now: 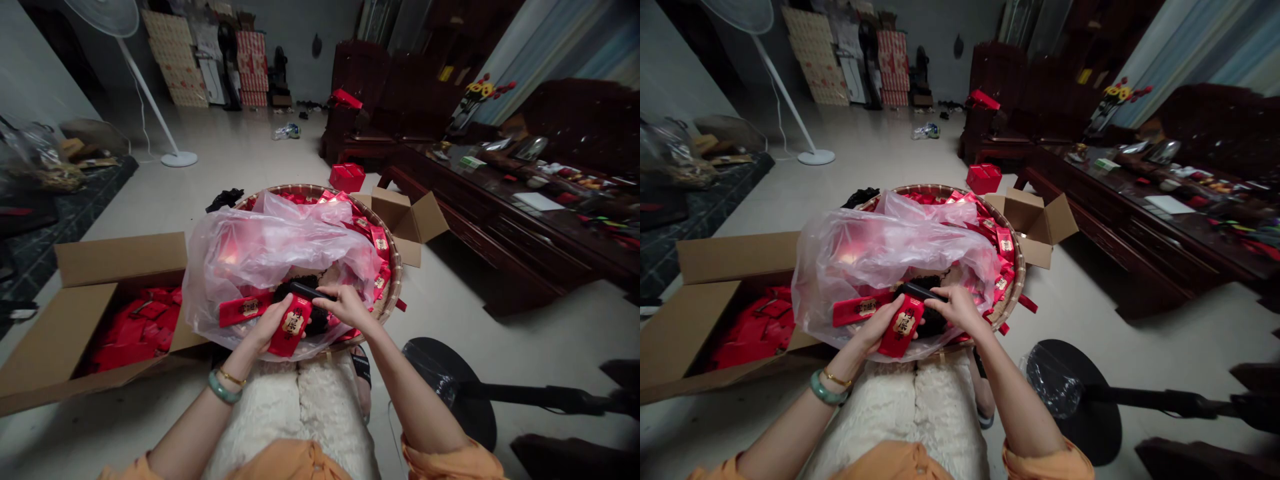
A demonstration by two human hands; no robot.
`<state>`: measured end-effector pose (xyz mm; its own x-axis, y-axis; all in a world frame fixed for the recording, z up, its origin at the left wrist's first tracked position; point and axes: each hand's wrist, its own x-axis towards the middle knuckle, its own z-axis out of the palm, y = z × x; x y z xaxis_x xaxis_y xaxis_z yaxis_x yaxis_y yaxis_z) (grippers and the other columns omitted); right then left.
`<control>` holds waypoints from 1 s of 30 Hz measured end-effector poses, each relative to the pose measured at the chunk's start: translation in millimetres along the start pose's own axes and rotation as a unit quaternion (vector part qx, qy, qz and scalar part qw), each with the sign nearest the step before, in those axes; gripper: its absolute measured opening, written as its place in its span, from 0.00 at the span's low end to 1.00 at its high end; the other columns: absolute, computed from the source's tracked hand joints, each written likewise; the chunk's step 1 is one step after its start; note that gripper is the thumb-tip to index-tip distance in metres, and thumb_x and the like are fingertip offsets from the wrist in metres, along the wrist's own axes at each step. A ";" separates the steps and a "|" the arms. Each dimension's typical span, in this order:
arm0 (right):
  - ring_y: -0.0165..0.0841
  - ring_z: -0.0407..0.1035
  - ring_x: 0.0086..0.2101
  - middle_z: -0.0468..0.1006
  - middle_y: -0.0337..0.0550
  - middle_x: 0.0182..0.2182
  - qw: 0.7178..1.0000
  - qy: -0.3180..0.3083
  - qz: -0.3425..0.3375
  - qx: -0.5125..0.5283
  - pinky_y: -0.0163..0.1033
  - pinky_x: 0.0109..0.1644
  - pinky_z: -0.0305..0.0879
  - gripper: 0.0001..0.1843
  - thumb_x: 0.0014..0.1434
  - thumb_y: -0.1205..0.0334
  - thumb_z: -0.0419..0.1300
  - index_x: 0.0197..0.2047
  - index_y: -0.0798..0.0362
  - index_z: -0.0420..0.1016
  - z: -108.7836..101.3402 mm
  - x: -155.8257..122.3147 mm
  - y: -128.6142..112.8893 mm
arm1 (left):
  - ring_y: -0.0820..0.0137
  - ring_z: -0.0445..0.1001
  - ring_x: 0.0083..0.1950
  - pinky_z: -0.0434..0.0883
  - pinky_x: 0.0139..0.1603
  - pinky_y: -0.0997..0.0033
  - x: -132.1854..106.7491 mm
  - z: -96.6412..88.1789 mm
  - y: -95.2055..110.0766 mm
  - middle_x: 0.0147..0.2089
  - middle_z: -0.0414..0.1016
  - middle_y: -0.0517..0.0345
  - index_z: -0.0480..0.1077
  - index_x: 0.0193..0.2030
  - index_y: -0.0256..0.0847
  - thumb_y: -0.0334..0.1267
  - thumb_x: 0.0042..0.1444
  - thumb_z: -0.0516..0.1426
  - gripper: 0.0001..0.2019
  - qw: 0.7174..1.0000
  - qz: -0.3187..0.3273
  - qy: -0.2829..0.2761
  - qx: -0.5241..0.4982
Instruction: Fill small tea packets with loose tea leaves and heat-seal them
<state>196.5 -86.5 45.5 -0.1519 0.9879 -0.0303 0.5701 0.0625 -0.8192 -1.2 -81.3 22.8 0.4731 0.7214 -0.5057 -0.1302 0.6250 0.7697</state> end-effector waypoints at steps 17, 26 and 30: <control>0.42 0.72 0.45 0.79 0.46 0.45 0.999 0.002 -0.003 0.036 0.43 0.49 0.67 0.23 0.51 0.51 0.63 0.48 0.53 0.76 -3.7 -3.8 5.5 | 0.67 0.75 0.22 0.72 0.25 0.69 -0.6 0.8 1.2 0.27 0.78 0.50 0.71 0.36 0.33 0.62 0.49 0.56 0.28 0.999 0.013 0.010 0.029; 0.43 0.72 0.41 0.79 0.52 0.41 0.988 0.080 0.072 -0.110 0.45 0.45 0.66 0.25 0.54 0.47 0.60 0.49 0.56 0.75 -12.5 -13.7 61.3 | 0.67 0.76 0.23 0.72 0.24 0.71 -0.1 -4.2 3.6 0.29 0.79 0.47 0.72 0.35 0.32 0.62 0.50 0.55 0.28 0.999 0.022 0.041 0.000; 0.45 0.69 0.43 0.78 0.54 0.37 0.970 0.092 0.072 -0.213 0.45 0.45 0.64 0.22 0.55 0.48 0.60 0.45 0.56 0.76 -5.2 -14.3 62.7 | 0.67 0.76 0.23 0.72 0.23 0.71 0.5 -2.9 3.3 0.30 0.79 0.46 0.72 0.36 0.32 0.60 0.52 0.55 0.27 0.999 0.018 0.026 0.003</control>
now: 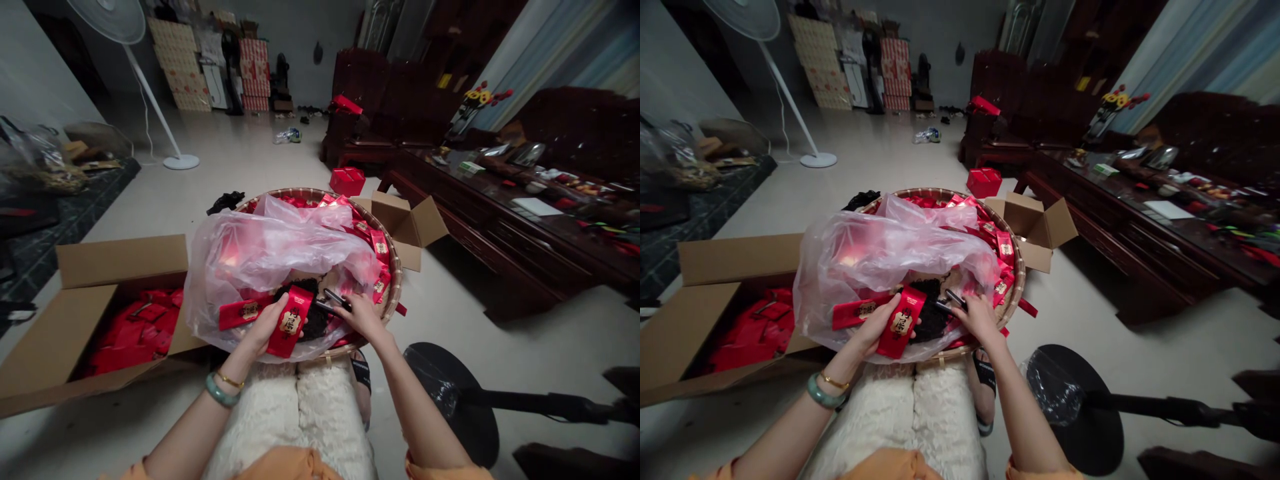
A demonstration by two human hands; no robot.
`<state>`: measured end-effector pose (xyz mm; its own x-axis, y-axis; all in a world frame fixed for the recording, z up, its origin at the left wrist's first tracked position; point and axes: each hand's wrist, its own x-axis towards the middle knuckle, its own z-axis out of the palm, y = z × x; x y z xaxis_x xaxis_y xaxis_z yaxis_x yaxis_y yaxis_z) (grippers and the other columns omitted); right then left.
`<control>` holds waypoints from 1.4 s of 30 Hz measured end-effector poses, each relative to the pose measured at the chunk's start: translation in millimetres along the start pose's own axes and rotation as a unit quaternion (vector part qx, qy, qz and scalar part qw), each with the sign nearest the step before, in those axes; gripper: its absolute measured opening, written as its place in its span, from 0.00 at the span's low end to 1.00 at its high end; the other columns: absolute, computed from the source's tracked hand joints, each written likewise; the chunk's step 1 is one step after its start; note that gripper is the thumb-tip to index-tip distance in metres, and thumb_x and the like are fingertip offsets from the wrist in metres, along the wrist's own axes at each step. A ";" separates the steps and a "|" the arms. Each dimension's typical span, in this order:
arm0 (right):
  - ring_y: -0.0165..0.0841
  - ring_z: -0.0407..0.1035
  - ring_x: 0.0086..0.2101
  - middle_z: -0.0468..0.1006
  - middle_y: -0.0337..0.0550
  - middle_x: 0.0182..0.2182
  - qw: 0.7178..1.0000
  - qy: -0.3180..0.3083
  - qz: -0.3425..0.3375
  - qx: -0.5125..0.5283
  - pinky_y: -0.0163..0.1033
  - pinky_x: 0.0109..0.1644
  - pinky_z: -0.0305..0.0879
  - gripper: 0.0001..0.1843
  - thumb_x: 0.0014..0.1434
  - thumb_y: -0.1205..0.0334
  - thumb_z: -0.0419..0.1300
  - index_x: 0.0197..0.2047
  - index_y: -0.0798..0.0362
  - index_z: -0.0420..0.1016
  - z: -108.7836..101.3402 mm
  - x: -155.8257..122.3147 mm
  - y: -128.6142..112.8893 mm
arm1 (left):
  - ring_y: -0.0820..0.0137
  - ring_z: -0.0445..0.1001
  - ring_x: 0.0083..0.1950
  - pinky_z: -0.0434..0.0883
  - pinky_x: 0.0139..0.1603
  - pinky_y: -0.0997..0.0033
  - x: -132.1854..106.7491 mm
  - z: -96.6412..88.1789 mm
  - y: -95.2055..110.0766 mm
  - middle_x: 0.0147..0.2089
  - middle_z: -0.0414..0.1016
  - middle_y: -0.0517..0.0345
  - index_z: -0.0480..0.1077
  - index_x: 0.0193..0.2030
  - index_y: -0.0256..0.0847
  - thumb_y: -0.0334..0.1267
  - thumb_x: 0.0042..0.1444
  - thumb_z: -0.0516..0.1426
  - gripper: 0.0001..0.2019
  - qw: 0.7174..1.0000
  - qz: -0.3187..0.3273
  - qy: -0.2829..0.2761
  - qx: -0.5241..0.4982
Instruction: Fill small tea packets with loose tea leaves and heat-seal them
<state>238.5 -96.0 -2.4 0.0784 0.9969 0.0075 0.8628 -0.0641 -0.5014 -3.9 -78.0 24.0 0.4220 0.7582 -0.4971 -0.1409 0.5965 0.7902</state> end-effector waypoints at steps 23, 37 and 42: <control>0.33 0.71 0.30 0.79 0.42 0.30 0.952 -0.029 -0.078 0.294 0.34 0.32 0.65 0.12 0.55 0.55 0.59 0.36 0.52 0.79 5.6 -5.8 -75.6 | 0.68 0.73 0.34 0.68 0.37 0.71 12.3 6.9 6.3 0.32 0.77 0.56 0.74 0.34 0.38 0.44 0.44 0.63 0.14 0.956 0.222 0.142 0.132; 0.33 0.73 0.26 0.78 0.45 0.29 0.856 0.225 0.049 0.463 0.39 0.33 0.73 0.21 0.53 0.49 0.59 0.42 0.58 0.75 -35.8 8.0 -69.6 | 0.61 0.70 0.53 0.66 0.51 0.67 5.4 -15.1 29.3 0.53 0.74 0.49 0.73 0.48 0.39 0.48 0.57 0.51 0.19 0.893 0.339 0.203 0.213; 0.33 0.73 0.45 0.76 0.45 0.44 0.769 0.227 -0.007 0.598 0.40 0.52 0.69 0.34 0.51 0.53 0.64 0.59 0.53 0.63 -78.3 47.2 -73.5 | 0.57 0.71 0.48 0.63 0.54 0.59 -7.7 -67.0 41.4 0.46 0.75 0.46 0.73 0.45 0.38 0.40 0.54 0.56 0.14 0.747 0.243 0.187 0.589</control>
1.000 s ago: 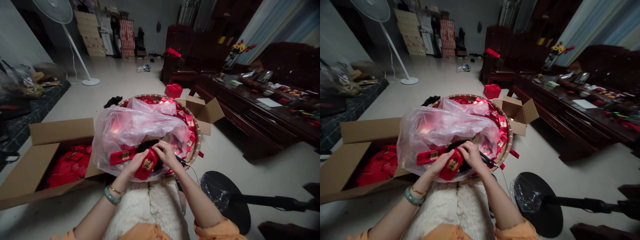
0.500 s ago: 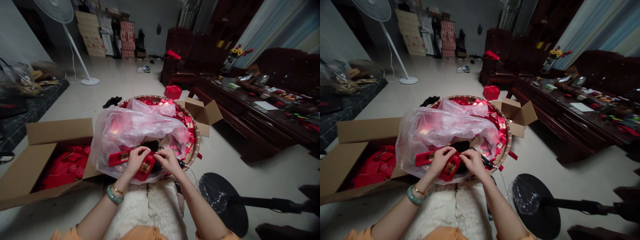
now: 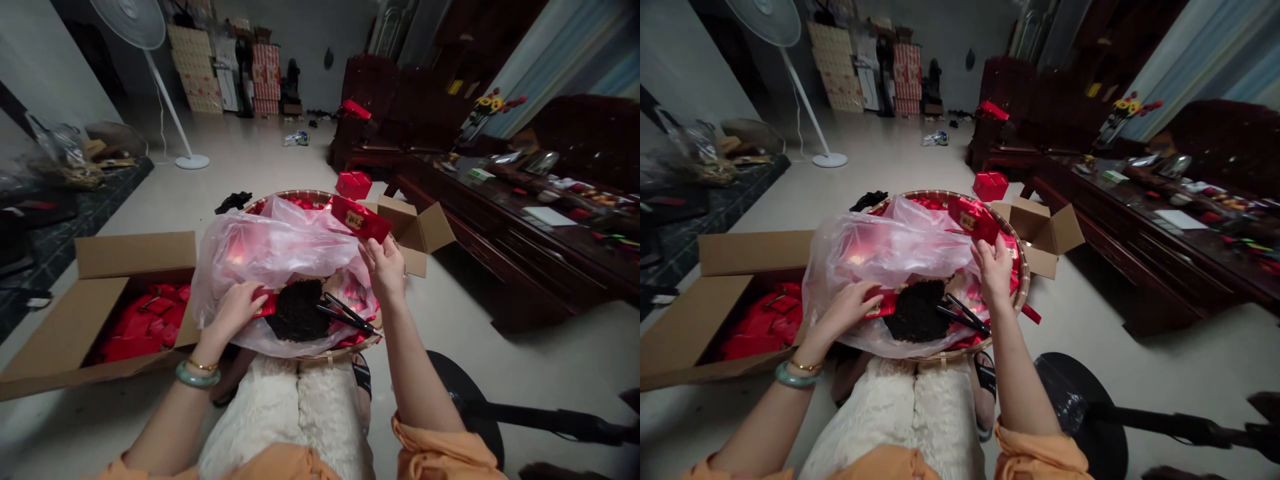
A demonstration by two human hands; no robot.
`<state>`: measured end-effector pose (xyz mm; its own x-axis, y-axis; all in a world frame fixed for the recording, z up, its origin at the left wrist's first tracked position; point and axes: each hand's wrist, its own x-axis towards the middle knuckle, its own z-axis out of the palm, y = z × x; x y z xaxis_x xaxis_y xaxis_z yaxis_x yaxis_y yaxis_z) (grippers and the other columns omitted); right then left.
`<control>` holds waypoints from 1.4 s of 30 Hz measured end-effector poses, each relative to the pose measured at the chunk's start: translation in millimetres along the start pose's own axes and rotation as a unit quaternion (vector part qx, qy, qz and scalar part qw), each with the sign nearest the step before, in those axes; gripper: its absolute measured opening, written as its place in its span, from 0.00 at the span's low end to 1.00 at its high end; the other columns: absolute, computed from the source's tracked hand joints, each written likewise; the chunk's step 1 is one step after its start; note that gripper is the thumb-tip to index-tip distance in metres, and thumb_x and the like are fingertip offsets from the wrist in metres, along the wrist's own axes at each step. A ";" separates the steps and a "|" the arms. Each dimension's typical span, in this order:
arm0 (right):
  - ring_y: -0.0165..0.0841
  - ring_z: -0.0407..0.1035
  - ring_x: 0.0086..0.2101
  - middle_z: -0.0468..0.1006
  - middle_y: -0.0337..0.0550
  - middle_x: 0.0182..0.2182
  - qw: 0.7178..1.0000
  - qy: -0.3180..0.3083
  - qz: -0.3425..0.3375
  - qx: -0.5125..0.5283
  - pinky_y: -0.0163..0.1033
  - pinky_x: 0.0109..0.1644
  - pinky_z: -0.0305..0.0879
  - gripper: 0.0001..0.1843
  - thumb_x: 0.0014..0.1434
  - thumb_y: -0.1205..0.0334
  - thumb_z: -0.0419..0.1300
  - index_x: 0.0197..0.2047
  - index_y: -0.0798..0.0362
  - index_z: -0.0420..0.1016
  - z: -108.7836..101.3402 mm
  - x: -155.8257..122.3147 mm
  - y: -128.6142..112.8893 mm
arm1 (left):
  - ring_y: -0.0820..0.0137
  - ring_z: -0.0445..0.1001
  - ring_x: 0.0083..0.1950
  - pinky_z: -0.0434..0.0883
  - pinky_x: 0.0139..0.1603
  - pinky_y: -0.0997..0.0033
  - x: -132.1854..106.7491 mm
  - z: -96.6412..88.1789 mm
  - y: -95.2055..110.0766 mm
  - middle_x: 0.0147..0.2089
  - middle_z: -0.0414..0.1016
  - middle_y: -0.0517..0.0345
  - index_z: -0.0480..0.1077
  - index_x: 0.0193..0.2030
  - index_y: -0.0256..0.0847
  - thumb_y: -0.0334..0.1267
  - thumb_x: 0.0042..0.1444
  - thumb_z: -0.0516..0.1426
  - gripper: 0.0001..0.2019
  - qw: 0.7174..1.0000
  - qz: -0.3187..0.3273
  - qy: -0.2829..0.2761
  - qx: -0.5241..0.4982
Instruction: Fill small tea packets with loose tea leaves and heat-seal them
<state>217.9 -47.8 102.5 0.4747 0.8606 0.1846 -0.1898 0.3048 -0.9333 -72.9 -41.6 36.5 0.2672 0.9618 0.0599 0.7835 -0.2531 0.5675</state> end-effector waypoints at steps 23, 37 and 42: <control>0.35 0.74 0.34 0.80 0.43 0.34 0.949 -0.211 -0.054 -0.228 0.40 0.40 0.72 0.09 0.57 0.67 0.55 0.38 0.53 0.77 43.9 -93.5 106.8 | 0.67 0.78 0.37 0.75 0.40 0.70 -16.1 9.0 14.3 0.41 0.80 0.54 0.72 0.50 0.40 0.41 0.53 0.58 0.17 0.963 0.069 0.195 -0.171; 0.37 0.67 0.50 0.68 0.53 0.52 0.860 -0.213 -0.253 -0.388 0.42 0.52 0.69 0.29 0.61 0.69 0.49 0.65 0.50 0.55 34.9 -101.5 97.0 | 0.68 0.77 0.46 0.74 0.47 0.69 -15.4 21.6 20.6 0.48 0.78 0.52 0.69 0.55 0.42 0.31 0.60 0.50 0.17 0.948 0.269 0.159 -0.064; 0.36 0.67 0.49 0.71 0.53 0.50 0.799 -0.212 -0.339 -0.449 0.41 0.50 0.70 0.25 0.62 0.70 0.47 0.63 0.50 0.61 31.2 -94.8 102.1 | 0.68 0.77 0.46 0.74 0.47 0.70 -14.5 30.1 18.4 0.49 0.77 0.51 0.69 0.54 0.42 0.32 0.61 0.50 0.16 0.955 0.249 0.139 -0.083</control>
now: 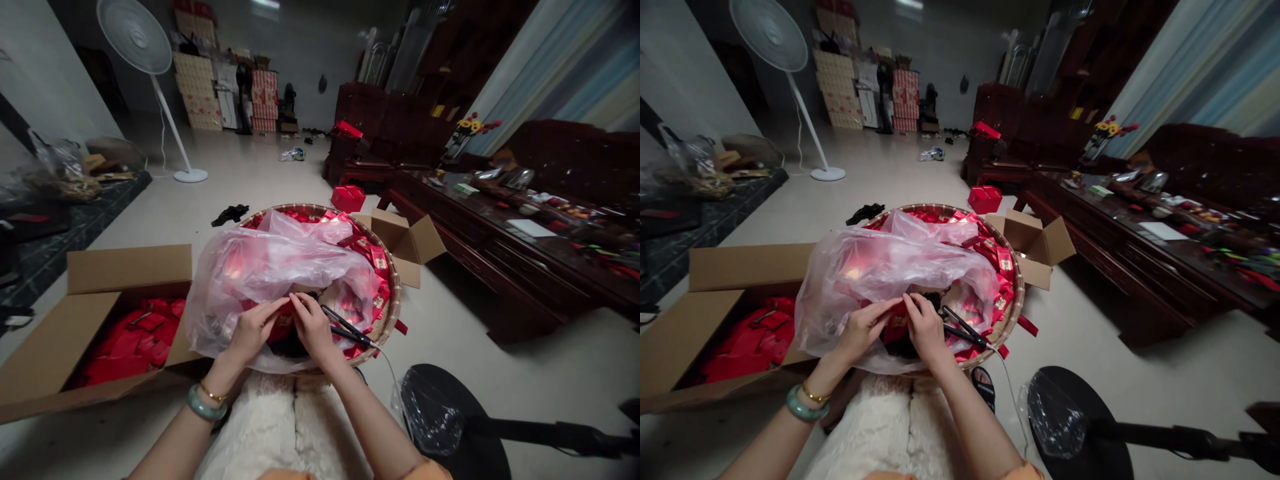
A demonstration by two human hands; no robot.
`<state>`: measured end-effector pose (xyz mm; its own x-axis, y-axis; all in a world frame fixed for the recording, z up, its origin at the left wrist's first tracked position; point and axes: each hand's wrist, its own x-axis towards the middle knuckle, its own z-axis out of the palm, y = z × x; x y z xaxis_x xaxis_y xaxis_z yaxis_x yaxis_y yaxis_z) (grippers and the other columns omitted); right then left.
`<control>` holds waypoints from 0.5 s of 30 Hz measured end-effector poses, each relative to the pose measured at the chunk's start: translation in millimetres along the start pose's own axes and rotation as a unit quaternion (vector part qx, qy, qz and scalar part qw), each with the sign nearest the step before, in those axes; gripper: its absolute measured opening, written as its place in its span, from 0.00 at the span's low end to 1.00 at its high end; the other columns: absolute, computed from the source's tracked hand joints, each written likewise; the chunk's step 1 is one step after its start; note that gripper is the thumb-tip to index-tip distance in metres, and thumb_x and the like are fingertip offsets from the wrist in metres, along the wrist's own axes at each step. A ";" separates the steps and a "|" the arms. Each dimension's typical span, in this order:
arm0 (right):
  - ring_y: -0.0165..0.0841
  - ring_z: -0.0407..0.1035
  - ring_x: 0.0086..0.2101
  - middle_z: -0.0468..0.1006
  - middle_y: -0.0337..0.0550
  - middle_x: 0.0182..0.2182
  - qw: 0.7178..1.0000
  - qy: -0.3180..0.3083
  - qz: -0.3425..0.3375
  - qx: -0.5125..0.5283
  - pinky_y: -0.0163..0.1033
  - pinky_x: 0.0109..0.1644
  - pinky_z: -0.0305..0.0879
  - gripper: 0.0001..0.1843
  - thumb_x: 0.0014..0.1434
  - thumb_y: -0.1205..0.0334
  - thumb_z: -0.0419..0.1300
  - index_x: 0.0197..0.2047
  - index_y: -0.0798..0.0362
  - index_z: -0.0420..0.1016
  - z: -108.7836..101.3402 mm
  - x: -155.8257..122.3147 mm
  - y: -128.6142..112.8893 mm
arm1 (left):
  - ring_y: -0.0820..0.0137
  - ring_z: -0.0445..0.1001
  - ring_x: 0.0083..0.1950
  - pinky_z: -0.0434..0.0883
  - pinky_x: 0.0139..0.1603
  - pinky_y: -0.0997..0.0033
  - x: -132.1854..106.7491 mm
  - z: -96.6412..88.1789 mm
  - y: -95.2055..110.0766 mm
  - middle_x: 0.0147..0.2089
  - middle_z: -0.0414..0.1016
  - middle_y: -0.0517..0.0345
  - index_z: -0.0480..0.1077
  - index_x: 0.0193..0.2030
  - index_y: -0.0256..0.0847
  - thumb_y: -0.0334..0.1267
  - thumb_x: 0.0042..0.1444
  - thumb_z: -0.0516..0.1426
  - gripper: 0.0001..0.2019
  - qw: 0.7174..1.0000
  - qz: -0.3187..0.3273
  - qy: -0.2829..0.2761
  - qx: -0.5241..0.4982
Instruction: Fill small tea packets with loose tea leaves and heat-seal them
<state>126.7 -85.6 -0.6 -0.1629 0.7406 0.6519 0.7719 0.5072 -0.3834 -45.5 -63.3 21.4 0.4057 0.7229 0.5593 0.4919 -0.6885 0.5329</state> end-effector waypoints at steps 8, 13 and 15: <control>0.38 0.66 0.48 0.73 0.53 0.47 0.997 0.058 -0.056 -0.012 0.47 0.51 0.69 0.24 0.62 0.71 0.49 0.60 0.51 0.64 0.9 -2.6 2.4 | 0.67 0.79 0.38 0.75 0.40 0.71 -2.1 10.7 0.4 0.39 0.80 0.52 0.69 0.52 0.40 0.36 0.57 0.53 0.16 0.988 -0.152 0.005 -0.040; 0.38 0.66 0.48 0.73 0.52 0.46 0.996 0.066 -0.060 0.015 0.47 0.51 0.69 0.22 0.62 0.71 0.49 0.58 0.51 0.66 -2.1 -0.1 0.8 | 0.68 0.78 0.36 0.75 0.39 0.70 -2.1 14.3 5.7 0.38 0.80 0.53 0.72 0.47 0.40 0.37 0.55 0.54 0.14 0.978 -0.195 0.026 -0.076; 0.38 0.67 0.45 0.74 0.52 0.43 0.996 0.073 -0.049 0.026 0.46 0.48 0.70 0.19 0.62 0.70 0.50 0.55 0.52 0.68 -2.1 -0.9 0.3 | 0.67 0.78 0.36 0.75 0.40 0.69 -2.5 15.8 7.2 0.39 0.80 0.52 0.74 0.44 0.39 0.37 0.54 0.55 0.13 0.976 -0.202 0.034 -0.080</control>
<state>128.4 -87.0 0.0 -0.1422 0.6162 0.7746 0.7225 0.5995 -0.3443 -30.8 -69.2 13.8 0.1489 0.9351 0.3216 0.4725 -0.3529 0.8076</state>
